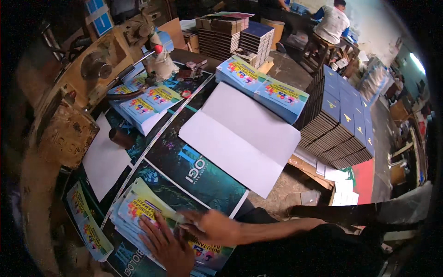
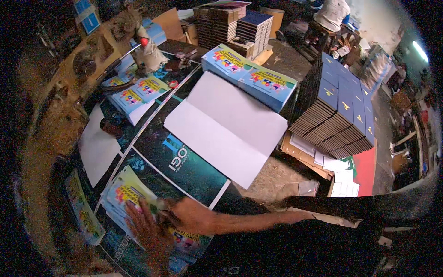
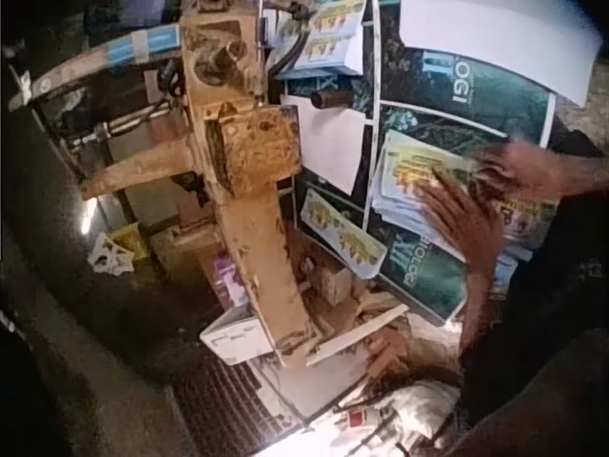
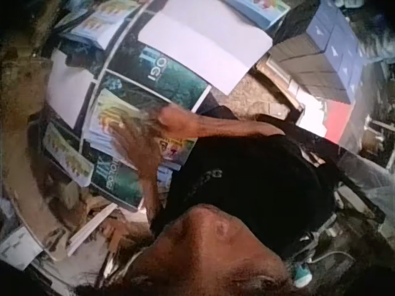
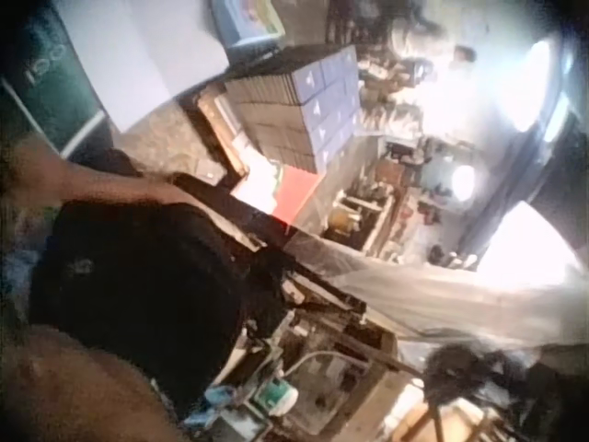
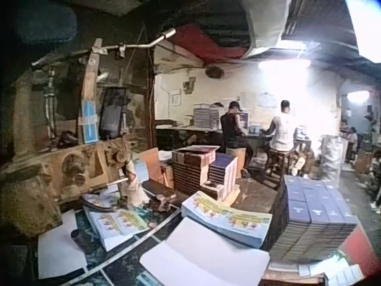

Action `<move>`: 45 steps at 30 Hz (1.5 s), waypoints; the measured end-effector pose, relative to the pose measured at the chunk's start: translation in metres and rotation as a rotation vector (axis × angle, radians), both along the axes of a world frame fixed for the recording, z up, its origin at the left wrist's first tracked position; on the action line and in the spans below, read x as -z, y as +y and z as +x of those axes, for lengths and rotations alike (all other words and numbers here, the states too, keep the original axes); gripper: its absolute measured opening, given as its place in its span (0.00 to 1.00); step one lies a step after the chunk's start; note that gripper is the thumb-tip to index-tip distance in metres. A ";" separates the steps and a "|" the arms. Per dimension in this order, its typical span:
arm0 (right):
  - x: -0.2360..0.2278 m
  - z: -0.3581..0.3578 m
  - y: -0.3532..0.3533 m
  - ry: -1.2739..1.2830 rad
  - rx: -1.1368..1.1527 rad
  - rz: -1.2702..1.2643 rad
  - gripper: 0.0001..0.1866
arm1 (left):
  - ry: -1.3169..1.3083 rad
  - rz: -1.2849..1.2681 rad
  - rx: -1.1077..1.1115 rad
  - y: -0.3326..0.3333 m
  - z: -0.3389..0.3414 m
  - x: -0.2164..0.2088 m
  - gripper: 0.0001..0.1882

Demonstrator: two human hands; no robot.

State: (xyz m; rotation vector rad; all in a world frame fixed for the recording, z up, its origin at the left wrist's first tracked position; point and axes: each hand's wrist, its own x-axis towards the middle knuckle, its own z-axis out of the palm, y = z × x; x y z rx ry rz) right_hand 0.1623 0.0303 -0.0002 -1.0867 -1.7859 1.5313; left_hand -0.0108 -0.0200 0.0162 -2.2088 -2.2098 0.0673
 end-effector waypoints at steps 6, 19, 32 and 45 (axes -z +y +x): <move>0.009 0.079 0.047 -0.880 0.507 0.691 0.35 | -0.051 0.057 0.025 -0.004 0.007 0.000 0.49; -0.086 0.071 0.030 0.004 0.148 0.211 0.10 | -0.577 0.109 0.034 0.005 -0.005 -0.018 0.54; -0.021 0.111 0.049 -0.885 0.184 0.463 0.70 | -0.050 -0.002 -0.011 0.007 -0.006 0.007 0.64; -0.081 0.106 0.003 -0.738 0.006 0.203 0.43 | -0.068 -0.021 0.145 0.007 -0.011 0.015 0.52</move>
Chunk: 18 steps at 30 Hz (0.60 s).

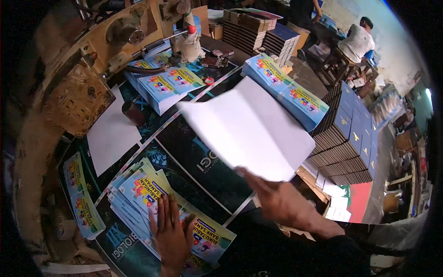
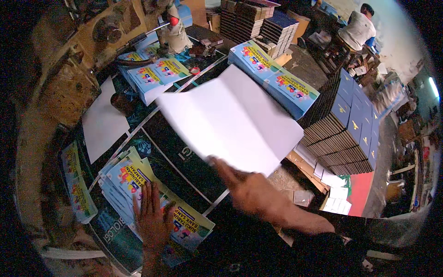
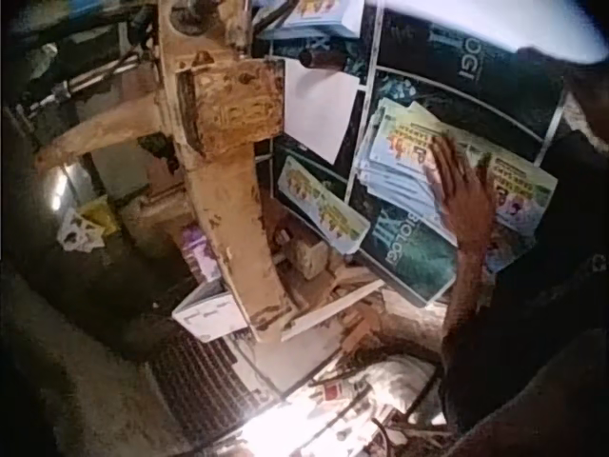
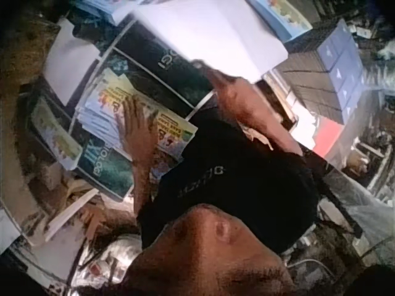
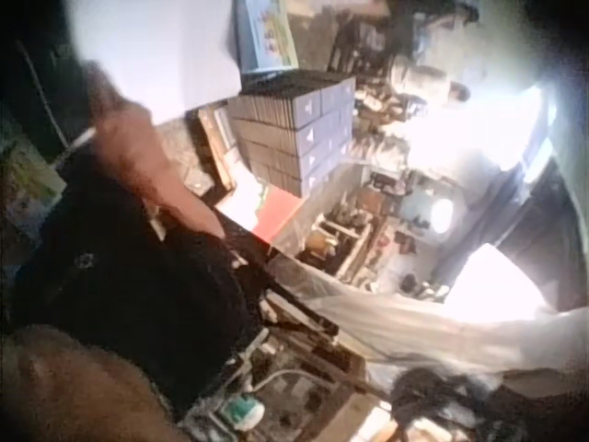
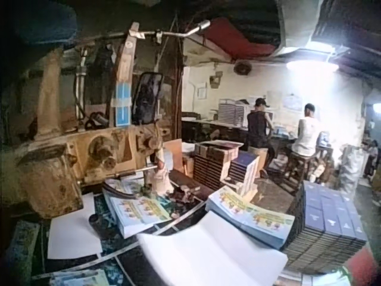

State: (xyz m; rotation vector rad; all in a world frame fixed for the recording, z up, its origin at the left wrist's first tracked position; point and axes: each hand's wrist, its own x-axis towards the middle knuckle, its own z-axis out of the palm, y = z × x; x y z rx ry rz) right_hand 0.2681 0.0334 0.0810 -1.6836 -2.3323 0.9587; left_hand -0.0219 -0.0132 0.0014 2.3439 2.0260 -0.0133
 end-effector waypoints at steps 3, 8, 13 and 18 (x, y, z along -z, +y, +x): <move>0.015 -0.024 -0.011 0.487 -0.261 0.141 0.41 | -0.190 -0.061 0.050 0.003 0.004 -0.012 0.52; 0.046 -0.063 -0.013 1.032 -0.001 -0.694 0.29 | -0.561 0.226 -0.034 -0.011 0.004 -0.040 0.55; 0.078 -0.056 -0.014 0.526 -0.041 0.056 0.48 | 0.063 -0.017 -0.033 0.000 0.006 -0.008 0.50; 0.066 0.023 0.024 -0.256 0.037 0.049 0.76 | -0.069 0.034 -0.083 -0.001 0.007 -0.015 0.56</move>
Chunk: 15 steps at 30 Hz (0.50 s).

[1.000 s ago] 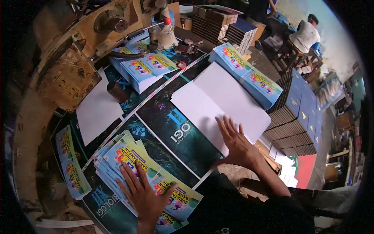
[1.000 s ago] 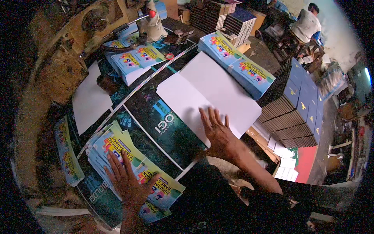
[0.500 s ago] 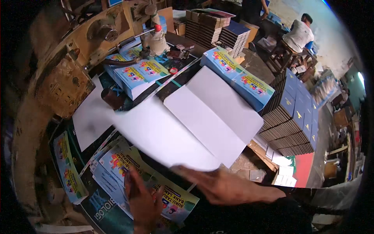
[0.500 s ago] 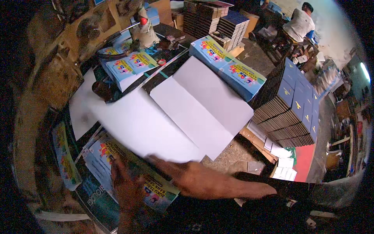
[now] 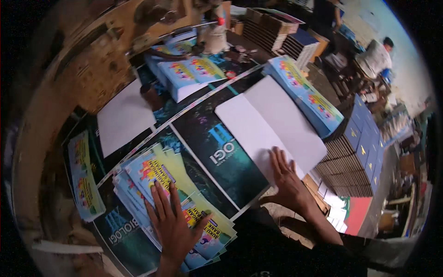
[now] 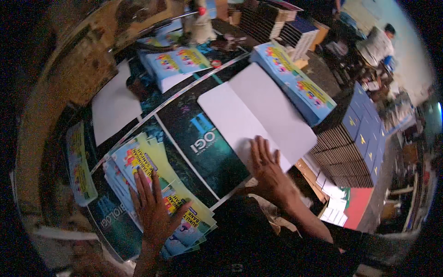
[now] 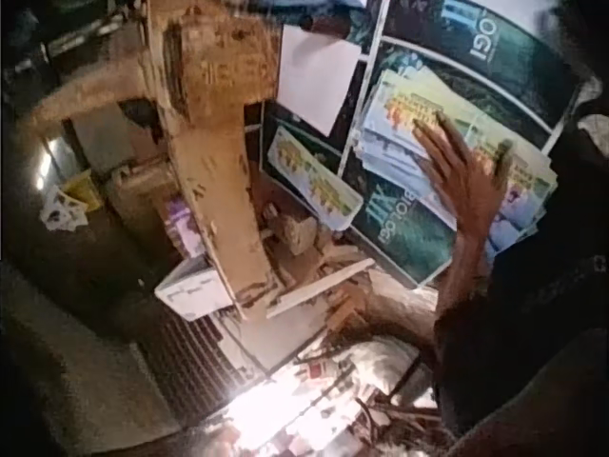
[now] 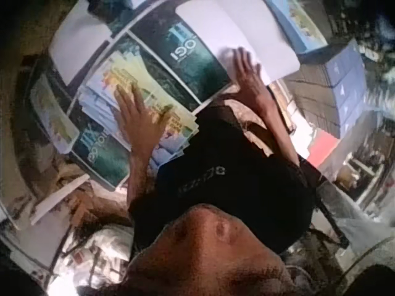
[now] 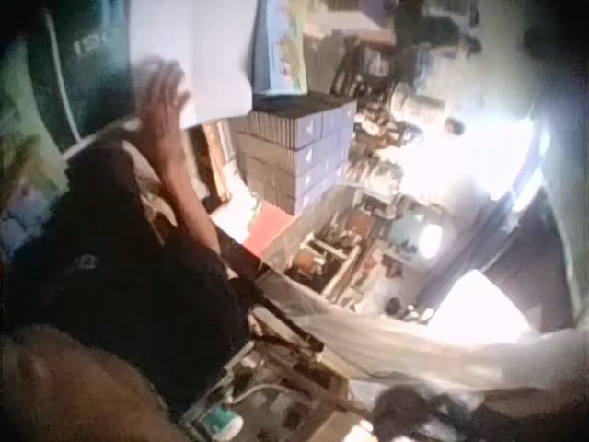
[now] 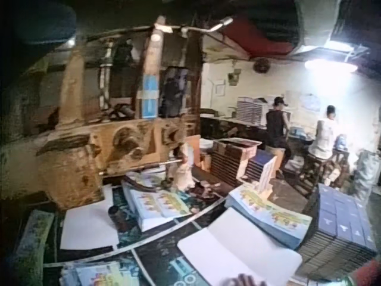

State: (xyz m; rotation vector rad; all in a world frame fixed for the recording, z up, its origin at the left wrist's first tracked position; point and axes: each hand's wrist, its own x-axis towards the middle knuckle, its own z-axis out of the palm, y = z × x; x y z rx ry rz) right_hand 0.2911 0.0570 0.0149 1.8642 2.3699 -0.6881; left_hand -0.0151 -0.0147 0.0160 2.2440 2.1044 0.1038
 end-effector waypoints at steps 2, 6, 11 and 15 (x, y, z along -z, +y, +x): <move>-0.002 0.014 -0.017 0.004 -0.039 0.078 0.56 | -0.017 0.009 0.002 0.005 0.003 0.000 0.56; -0.041 0.006 -0.022 0.048 -0.033 -0.008 0.40 | 0.005 0.005 0.003 0.000 0.002 0.002 0.54; -0.029 -0.010 -0.031 0.117 -0.113 0.307 0.42 | 0.003 0.012 0.039 -0.001 0.001 0.007 0.52; -0.012 -0.009 -0.037 0.122 0.067 0.022 0.29 | -0.003 0.028 0.056 -0.001 0.002 0.002 0.48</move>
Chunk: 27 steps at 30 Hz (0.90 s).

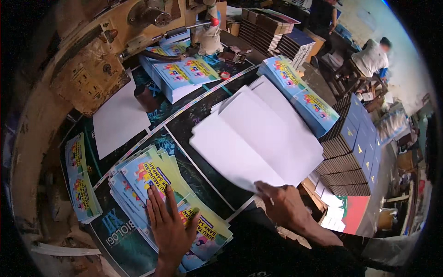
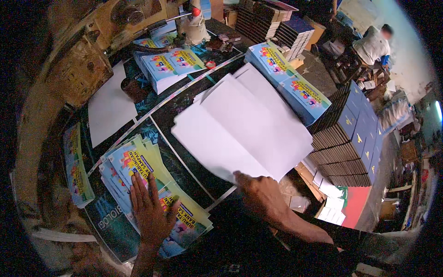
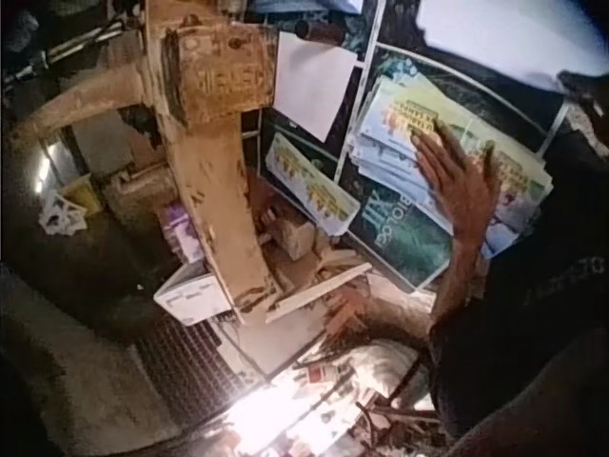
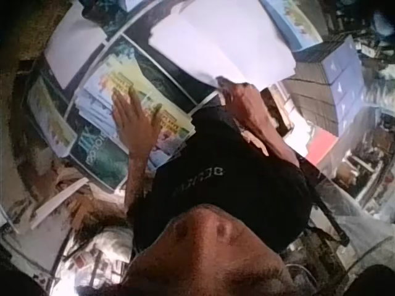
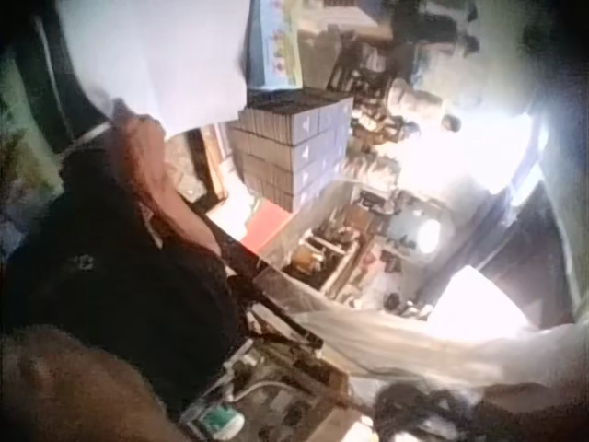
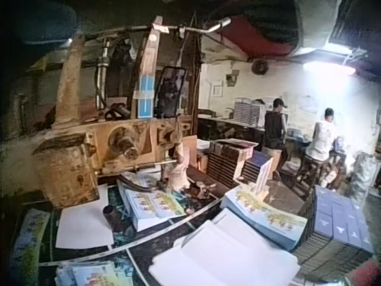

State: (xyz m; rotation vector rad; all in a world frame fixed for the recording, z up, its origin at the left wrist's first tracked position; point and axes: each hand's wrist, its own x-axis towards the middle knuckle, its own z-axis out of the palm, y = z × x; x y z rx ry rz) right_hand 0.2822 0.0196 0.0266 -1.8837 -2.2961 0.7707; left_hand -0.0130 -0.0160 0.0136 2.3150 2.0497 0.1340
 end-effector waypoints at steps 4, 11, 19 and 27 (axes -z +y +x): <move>-0.006 0.003 -0.003 -0.045 -0.118 -0.140 0.29 | 0.002 0.004 -0.005 0.001 0.002 -0.002 0.47; -0.058 -0.036 0.002 0.473 -0.320 0.166 0.39 | -0.149 -0.086 0.009 0.001 -0.008 -0.003 0.51; 0.012 -0.079 -0.015 0.862 -0.107 -0.391 0.38 | -0.049 -0.082 -0.148 0.001 0.005 -0.027 0.56; 0.019 -0.002 0.006 -0.176 -0.209 0.035 0.50 | 0.052 -0.013 -0.102 0.004 -0.003 -0.004 0.55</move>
